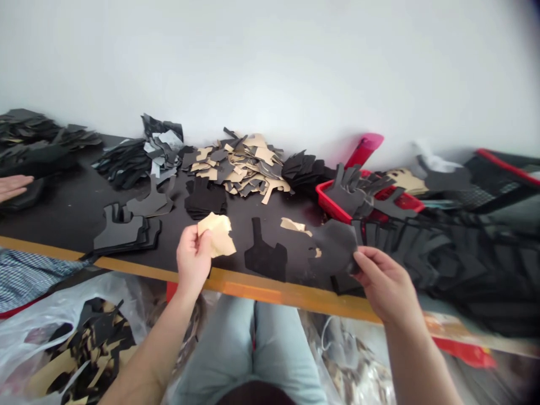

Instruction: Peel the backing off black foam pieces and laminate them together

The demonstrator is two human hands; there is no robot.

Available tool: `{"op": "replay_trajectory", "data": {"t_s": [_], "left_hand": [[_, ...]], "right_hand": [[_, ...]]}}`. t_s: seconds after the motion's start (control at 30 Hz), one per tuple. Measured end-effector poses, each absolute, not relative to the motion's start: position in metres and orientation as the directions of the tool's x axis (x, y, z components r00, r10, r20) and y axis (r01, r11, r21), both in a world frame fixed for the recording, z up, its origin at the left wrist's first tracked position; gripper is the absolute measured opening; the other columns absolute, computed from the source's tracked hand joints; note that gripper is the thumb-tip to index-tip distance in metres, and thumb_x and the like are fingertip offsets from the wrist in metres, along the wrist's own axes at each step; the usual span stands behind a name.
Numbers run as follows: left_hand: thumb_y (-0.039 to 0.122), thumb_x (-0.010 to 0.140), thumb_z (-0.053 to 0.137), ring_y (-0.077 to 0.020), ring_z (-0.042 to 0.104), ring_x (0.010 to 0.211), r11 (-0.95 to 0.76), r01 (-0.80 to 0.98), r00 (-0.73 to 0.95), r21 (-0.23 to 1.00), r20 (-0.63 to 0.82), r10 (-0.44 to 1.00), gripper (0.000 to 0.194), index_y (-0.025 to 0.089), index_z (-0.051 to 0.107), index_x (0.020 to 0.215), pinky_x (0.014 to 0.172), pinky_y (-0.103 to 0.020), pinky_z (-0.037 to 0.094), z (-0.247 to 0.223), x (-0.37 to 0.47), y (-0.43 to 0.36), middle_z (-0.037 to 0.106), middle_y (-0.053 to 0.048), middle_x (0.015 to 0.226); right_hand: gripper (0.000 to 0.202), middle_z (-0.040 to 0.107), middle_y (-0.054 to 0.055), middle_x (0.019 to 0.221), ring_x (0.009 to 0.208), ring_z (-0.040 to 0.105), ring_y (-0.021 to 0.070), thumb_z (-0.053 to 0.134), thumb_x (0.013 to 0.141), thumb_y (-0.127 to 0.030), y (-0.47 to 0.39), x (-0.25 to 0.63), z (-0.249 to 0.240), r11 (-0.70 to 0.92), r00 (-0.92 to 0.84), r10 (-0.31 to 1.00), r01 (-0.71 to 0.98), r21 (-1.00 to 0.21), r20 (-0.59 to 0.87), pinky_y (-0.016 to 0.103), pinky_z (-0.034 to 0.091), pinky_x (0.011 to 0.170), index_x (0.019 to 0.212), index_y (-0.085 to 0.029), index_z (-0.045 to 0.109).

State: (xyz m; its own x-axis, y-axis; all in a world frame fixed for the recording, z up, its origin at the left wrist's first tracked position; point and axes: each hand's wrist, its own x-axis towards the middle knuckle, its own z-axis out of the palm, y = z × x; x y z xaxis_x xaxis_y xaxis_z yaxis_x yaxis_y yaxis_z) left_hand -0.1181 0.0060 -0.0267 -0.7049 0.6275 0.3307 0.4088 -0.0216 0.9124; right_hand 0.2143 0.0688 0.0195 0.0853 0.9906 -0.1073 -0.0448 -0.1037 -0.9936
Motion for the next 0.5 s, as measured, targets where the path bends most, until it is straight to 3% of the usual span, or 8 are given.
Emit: {"op": "replay_trajectory", "data": {"t_s": [0.13,0.2,0.27,0.37,0.43,0.5], "left_hand": [[0.031,0.085,0.054,-0.014,0.057,0.073,-0.138,0.408,-0.489,0.903,0.344,0.802,0.015,0.018,0.053,0.093,0.066,-0.022,0.045,-0.014,-0.049,-0.018,0.06,-0.002,0.084],[0.023,0.086,0.05,-0.0138,0.057,0.074,-0.247,0.464,-0.199,0.851,0.372,0.907,0.006,0.018,0.053,0.088,0.069,-0.023,0.044,-0.014,-0.003,-0.032,0.059,-0.002,0.081],[0.018,0.087,0.046,-0.0142,0.057,0.072,-0.394,0.414,0.132,0.821,0.374,0.918,0.008,0.019,0.054,0.086,0.069,-0.023,0.045,-0.024,0.048,-0.045,0.06,-0.004,0.079],[0.014,0.083,0.044,-0.0162,0.059,0.075,-0.562,0.218,0.537,0.798,0.383,0.752,0.014,0.019,0.055,0.089,0.069,-0.025,0.047,-0.063,0.132,-0.074,0.063,-0.007,0.083],[0.014,0.077,0.051,-0.0173,0.061,0.072,-0.644,0.15,0.704,0.75,0.376,0.602,0.014,0.021,0.057,0.088,0.061,-0.025,0.046,-0.1,0.189,-0.106,0.065,-0.006,0.082],[0.02,0.07,0.062,-0.0195,0.062,0.068,-0.661,0.109,0.852,0.742,0.273,0.447,0.01,0.023,0.059,0.079,0.049,-0.027,0.042,-0.136,0.241,-0.144,0.065,-0.004,0.078]], "right_hand": [[0.029,0.057,-0.002,0.069,0.059,0.052,0.0078,0.075,0.068,-0.038,0.061,0.231,0.029,-0.024,0.117,0.993,-0.031,-0.999,-0.027,0.018,0.046,0.053,0.084,-0.018,0.063],[0.025,0.059,-0.002,0.069,0.06,0.054,0.0084,0.073,0.07,-0.036,0.054,0.243,0.036,0.035,0.133,0.991,-0.021,-0.999,0.032,0.019,0.046,0.054,0.084,-0.018,0.063],[0.021,0.059,-0.001,0.069,0.06,0.055,0.0092,0.072,0.071,-0.033,0.044,0.256,0.044,0.101,0.161,0.982,-0.013,-0.995,0.097,0.021,0.047,0.054,0.083,-0.018,0.063],[0.016,0.059,-0.002,0.069,0.059,0.055,0.0089,0.07,0.072,-0.03,0.024,0.275,0.053,0.173,0.198,0.965,0.007,-0.985,0.171,0.021,0.047,0.054,0.081,-0.019,0.062],[0.014,0.059,-0.002,0.069,0.06,0.055,0.009,0.068,0.074,-0.029,0.008,0.289,0.057,0.197,0.21,0.958,0.023,-0.98,0.197,0.022,0.047,0.055,0.081,-0.019,0.062],[0.012,0.059,-0.002,0.07,0.061,0.057,0.01,0.067,0.076,-0.029,-0.008,0.302,0.058,0.201,0.222,0.953,0.035,-0.979,0.204,0.023,0.048,0.056,0.082,-0.02,0.063]]}}
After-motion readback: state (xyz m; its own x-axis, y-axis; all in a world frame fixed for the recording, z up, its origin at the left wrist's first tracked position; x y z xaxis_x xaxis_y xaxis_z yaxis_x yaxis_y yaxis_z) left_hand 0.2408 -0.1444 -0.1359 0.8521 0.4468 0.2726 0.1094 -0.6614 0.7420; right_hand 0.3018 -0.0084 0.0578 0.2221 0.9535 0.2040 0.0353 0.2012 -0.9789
